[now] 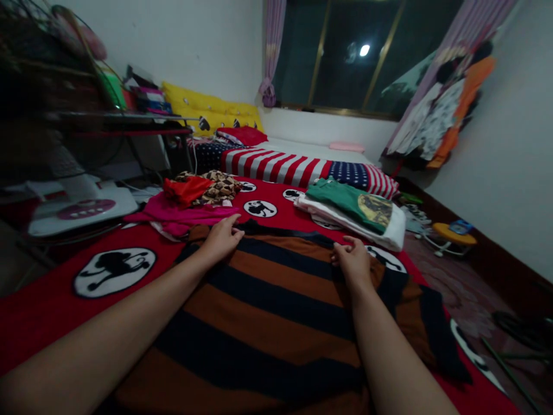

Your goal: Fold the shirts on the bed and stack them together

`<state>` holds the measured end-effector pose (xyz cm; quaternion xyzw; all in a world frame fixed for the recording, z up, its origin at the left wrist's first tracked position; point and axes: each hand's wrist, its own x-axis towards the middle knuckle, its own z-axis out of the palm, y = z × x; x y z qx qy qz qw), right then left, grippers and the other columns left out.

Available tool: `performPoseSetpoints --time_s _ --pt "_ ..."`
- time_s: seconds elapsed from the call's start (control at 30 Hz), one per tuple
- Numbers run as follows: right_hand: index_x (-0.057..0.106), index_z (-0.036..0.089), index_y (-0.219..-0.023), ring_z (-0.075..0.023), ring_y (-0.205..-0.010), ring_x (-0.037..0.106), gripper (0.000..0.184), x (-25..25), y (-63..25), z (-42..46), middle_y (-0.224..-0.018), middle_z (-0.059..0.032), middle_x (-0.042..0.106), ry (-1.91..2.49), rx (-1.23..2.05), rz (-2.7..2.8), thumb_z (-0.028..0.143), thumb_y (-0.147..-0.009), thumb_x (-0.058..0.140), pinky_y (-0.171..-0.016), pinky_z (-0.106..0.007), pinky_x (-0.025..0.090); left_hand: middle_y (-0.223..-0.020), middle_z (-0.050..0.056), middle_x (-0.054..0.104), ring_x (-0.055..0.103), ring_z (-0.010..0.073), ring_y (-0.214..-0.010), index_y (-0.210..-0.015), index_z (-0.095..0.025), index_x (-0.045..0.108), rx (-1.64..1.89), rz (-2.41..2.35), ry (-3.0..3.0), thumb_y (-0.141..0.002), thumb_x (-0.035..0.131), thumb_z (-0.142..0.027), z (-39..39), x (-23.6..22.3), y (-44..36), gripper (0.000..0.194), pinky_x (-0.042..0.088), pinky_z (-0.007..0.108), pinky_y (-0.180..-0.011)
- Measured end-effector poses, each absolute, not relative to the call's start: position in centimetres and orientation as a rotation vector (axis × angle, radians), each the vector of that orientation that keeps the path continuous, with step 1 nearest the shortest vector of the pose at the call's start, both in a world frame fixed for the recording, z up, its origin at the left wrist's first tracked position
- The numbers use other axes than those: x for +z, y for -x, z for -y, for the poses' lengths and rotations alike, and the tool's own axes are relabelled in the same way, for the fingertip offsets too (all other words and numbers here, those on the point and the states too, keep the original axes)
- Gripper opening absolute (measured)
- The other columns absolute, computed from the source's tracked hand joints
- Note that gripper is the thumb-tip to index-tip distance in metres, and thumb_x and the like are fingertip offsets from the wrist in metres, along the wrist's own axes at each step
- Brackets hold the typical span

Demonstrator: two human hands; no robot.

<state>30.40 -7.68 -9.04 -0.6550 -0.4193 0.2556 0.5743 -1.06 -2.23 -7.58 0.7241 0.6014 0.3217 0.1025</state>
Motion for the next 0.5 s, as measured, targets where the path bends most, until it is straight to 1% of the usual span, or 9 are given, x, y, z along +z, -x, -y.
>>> performPoseSetpoints --time_s 0.07,0.13,0.2,0.27,0.3,0.37,0.43,0.47,0.5 --pt "0.049 0.013 -0.115 -0.0133 -0.043 0.056 0.051 -8.9 -31.0 7.5 -0.053 0.0044 0.057 1.597 0.571 0.962 0.026 -0.068 0.066 -0.037 -0.020 0.043 -0.113 0.015 0.064 0.063 0.0231 -0.099 -0.132 -0.008 0.050 0.883 -1.835 -2.094 -0.079 0.060 -0.019 1.2 -7.3 1.0 0.055 0.047 0.033 -0.094" --pt "0.045 0.010 -0.124 -0.0137 -0.042 0.055 0.058 -8.7 -31.3 7.2 -0.052 0.0032 0.059 1.658 0.564 0.977 0.022 -0.071 0.065 -0.035 -0.020 0.042 -0.108 0.013 0.067 0.061 0.0262 -0.105 -0.121 -0.012 0.060 0.803 -1.849 -2.031 -0.075 0.065 -0.020 -0.2 -6.8 1.1 0.047 0.046 0.034 -0.094" --pt "0.042 0.008 -0.130 -0.0135 -0.040 0.054 0.062 -8.4 -31.4 7.0 -0.050 0.0026 0.059 1.709 0.604 0.976 0.019 -0.073 0.065 -0.034 -0.019 0.039 -0.094 0.009 0.071 0.063 0.0269 -0.102 -0.097 -0.017 0.070 0.732 -1.822 -1.970 -0.069 0.070 -0.018 -1.6 -6.2 1.1 0.027 0.048 0.033 -0.090" --pt "0.046 0.007 -0.126 -0.0123 -0.037 0.052 0.056 -8.1 -31.4 6.8 -0.046 0.0024 0.059 1.742 0.686 0.943 0.016 -0.074 0.064 -0.032 -0.018 0.036 -0.074 0.007 0.070 0.068 0.0257 -0.086 -0.077 -0.017 0.070 0.687 -1.804 -1.892 -0.069 0.070 -0.015 -2.6 -5.6 0.9 0.008 0.053 0.033 -0.080" --pt "0.051 0.008 -0.121 -0.0114 -0.035 0.050 0.049 -8.0 -31.4 6.7 -0.045 0.0020 0.058 1.747 0.724 0.928 0.014 -0.074 0.064 -0.032 -0.017 0.034 -0.065 0.007 0.068 0.069 0.0243 -0.075 -0.073 -0.016 0.069 0.677 -1.794 -1.843 -0.071 0.068 -0.015 -2.9 -5.4 0.8 0.003 0.054 0.032 -0.073" --pt "0.061 0.009 -0.101 -0.0096 -0.032 0.047 0.029 -7.9 -31.3 6.6 -0.042 0.0009 0.057 1.751 0.759 0.916 0.009 -0.072 0.063 -0.030 -0.016 0.031 -0.055 0.005 0.064 0.067 0.0207 -0.059 -0.075 -0.014 0.067 0.688 -1.773 -1.740 -0.076 0.064 -0.014 -3.1 -4.9 0.4 0.003 0.055 0.030 -0.060" --pt "0.063 0.011 -0.079 -0.0083 -0.030 0.044 0.012 -7.7 -31.4 6.3 -0.041 -0.0007 0.057 1.752 0.758 0.909 0.004 -0.069 0.062 -0.029 -0.015 0.029 -0.053 0.005 0.064 0.066 0.0177 -0.052 -0.080 -0.012 0.065 0.732 -1.753 -1.659 -0.079 0.061 -0.011 -3.2 -4.5 -0.2 0.005 0.054 0.027 -0.055" --pt "0.061 0.012 -0.070 -0.0081 -0.030 0.044 0.010 -7.6 -31.5 6.1 -0.040 -0.0017 0.056 1.754 0.760 0.897 0.003 -0.067 0.061 -0.028 -0.015 0.028 -0.055 0.005 0.065 0.066 0.0166 -0.052 -0.083 -0.011 0.065 0.760 -1.742 -1.631 -0.079 0.060 -0.010 -3.2 -4.3 -0.5 0.006 0.054 0.025 -0.054" --pt "0.059 0.012 -0.064 -0.0081 -0.029 0.043 0.011 -7.3 -31.7 5.9 -0.040 -0.0028 0.056 1.753 0.761 0.880 0.001 -0.066 0.060 -0.027 -0.015 0.028 -0.058 0.006 0.066 0.066 0.0157 -0.053 -0.084 -0.011 0.064 0.790 -1.733 -1.611 -0.080 0.059 -0.009 -3.3 -4.1 -0.8 0.007 0.054 0.025 -0.055"
